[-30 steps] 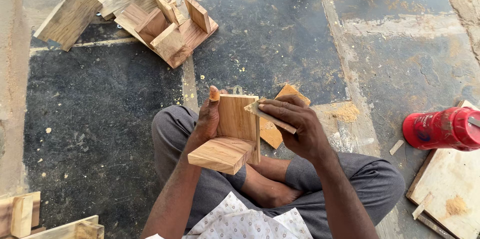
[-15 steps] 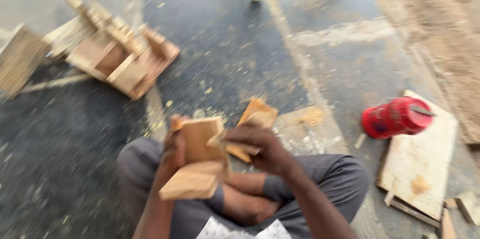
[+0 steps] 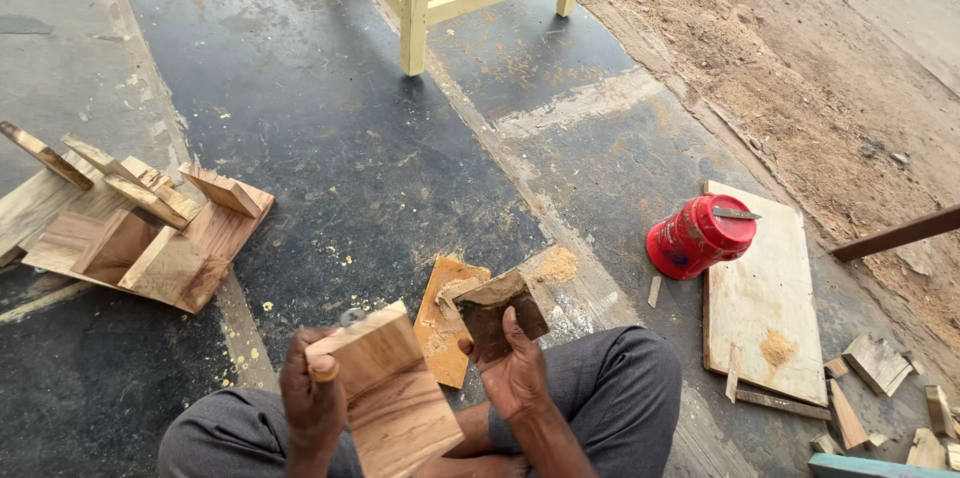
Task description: The person sits cross-legged on the floor and sands small wooden pieces using a sanding block, rubbing the block along the edges and surfaces of each piece. They set finished pieces aside with other completed wooden parts and pick up new pieces to sand.
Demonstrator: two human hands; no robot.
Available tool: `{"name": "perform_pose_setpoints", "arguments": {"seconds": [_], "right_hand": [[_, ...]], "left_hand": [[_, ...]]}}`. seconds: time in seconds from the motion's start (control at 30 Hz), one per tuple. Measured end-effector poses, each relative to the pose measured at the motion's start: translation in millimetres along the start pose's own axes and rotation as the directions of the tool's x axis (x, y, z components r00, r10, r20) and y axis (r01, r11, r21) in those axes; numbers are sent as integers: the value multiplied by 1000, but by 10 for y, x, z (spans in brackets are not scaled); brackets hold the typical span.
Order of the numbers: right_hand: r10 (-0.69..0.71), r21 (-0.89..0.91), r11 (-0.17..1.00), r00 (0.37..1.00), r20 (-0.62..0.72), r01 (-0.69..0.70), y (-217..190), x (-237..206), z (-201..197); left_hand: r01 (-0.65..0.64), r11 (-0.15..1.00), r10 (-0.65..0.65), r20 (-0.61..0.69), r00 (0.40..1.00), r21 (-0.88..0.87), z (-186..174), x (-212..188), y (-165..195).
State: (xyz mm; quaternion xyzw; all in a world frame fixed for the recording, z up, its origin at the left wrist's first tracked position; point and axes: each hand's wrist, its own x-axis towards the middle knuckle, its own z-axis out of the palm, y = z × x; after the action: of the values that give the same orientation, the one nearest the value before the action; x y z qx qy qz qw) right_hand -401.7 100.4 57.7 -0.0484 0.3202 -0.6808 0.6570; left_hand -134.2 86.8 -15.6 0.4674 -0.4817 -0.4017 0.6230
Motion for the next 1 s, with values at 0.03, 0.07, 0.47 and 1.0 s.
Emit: {"name": "perform_pose_setpoints", "arguments": {"seconds": [0.03, 0.07, 0.47, 1.0], "right_hand": [[13, 55, 998, 1000, 24, -14, 65, -22, 20], [23, 111, 993, 999, 50, -28, 120, -33, 34], [-60, 94, 995, 973, 221, 40, 17, 116, -29], [-101, -320, 933, 974, 204, 164, 193, 378, 970]], "left_hand": [[-11, 999, 10, 25, 1000, 35, 100, -49, 54], [-25, 997, 21, 52, 998, 70, 194, -99, 115], [-197, 973, 141, 368, 919, 119, 525, -84, 723], [-111, 994, 110, 128, 986, 2, -157, -70, 673]]}}
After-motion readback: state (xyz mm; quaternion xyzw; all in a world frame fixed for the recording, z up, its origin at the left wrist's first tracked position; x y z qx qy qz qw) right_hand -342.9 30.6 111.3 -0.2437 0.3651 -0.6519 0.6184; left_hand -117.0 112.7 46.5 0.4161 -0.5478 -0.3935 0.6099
